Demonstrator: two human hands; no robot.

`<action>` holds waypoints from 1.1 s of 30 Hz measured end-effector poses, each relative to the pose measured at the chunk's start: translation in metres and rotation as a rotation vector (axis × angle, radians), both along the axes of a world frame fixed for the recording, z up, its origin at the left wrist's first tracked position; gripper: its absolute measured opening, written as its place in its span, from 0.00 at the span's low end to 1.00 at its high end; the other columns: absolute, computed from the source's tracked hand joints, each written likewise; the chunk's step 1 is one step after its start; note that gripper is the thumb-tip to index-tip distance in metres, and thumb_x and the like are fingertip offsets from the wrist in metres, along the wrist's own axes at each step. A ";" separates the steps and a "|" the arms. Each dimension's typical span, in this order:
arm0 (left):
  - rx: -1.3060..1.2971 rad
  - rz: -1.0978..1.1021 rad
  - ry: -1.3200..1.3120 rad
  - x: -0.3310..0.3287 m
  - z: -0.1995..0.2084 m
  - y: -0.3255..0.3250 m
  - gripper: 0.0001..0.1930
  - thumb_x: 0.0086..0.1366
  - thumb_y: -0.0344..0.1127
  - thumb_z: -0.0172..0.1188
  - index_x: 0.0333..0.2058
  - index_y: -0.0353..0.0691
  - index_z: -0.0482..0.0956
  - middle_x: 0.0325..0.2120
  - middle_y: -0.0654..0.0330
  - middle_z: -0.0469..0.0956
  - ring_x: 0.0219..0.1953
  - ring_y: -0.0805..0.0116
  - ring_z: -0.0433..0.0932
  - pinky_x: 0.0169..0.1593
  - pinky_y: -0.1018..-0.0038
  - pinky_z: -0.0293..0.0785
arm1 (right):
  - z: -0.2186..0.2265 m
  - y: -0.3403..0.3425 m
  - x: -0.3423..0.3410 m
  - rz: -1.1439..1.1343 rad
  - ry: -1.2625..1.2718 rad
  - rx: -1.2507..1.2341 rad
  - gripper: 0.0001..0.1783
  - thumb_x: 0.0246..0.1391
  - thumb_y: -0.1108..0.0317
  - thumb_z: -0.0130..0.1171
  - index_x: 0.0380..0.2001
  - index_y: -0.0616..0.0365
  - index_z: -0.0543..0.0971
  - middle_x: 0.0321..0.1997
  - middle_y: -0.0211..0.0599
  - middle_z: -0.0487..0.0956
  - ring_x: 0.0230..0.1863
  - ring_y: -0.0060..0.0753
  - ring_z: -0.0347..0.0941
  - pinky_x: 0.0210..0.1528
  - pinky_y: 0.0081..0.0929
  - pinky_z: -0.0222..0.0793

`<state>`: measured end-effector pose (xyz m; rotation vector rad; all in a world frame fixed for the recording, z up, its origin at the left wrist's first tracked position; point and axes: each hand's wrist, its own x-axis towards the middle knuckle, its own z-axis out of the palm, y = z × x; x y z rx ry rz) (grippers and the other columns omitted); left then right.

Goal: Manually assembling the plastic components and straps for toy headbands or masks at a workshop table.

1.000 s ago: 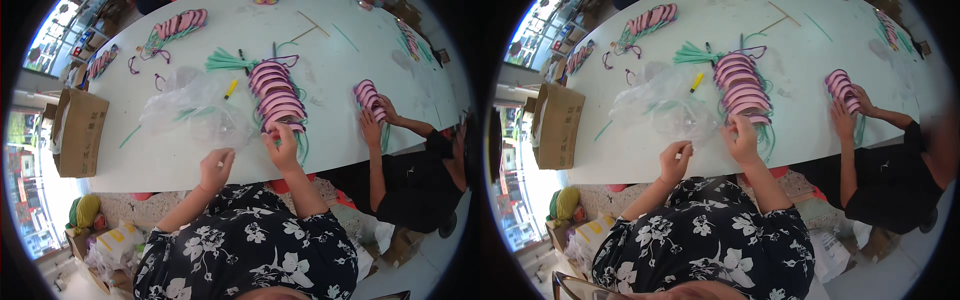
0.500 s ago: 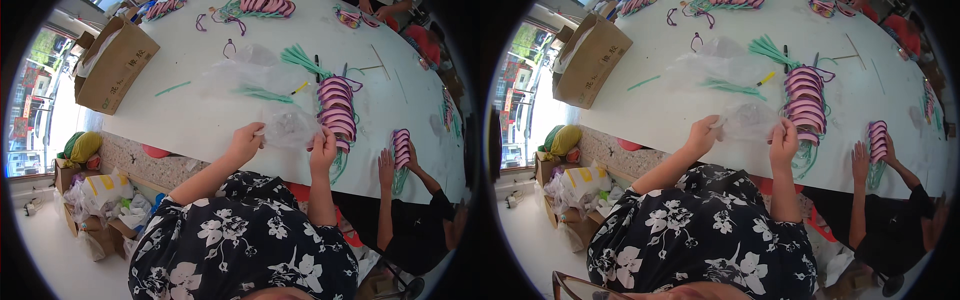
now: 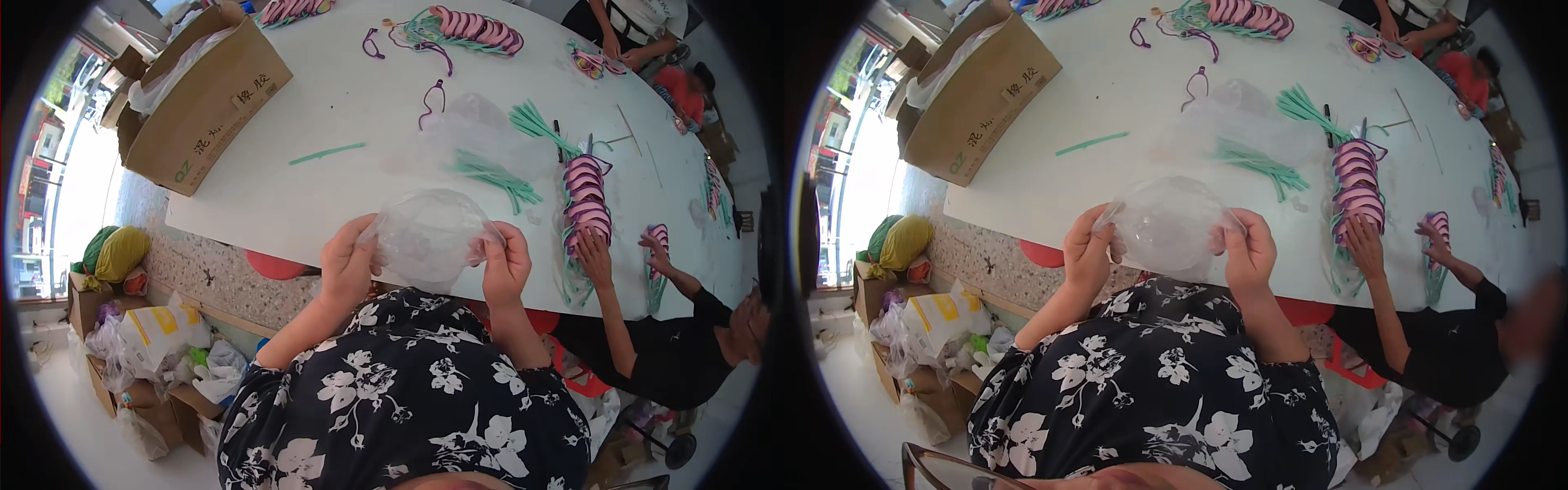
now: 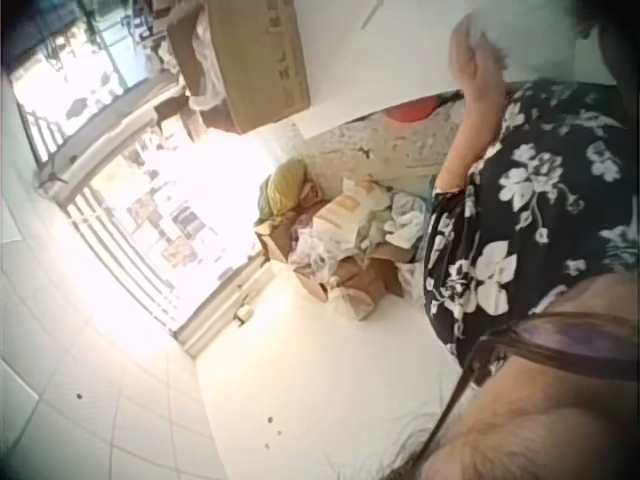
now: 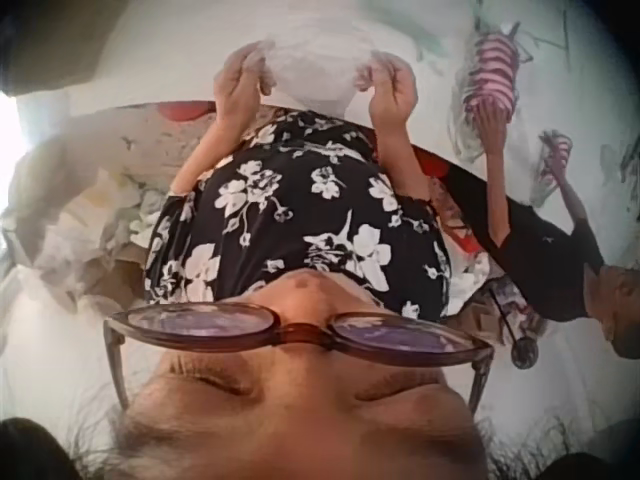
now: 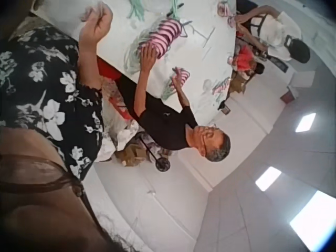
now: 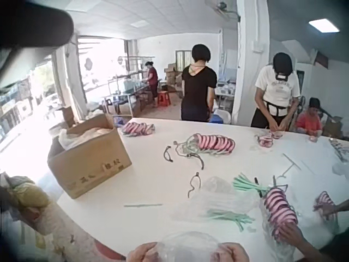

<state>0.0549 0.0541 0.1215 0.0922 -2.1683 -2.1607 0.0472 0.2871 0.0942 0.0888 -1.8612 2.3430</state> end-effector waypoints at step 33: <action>-0.061 0.393 -0.194 -0.014 -0.078 -0.065 0.10 0.68 0.30 0.52 0.46 0.32 0.74 0.29 0.61 0.76 0.29 0.77 0.73 0.33 0.81 0.72 | -0.143 0.018 -0.232 -0.390 0.174 1.338 0.06 0.41 0.70 0.60 0.27 0.50 0.78 0.31 0.28 0.74 0.41 0.37 0.70 0.42 0.43 0.61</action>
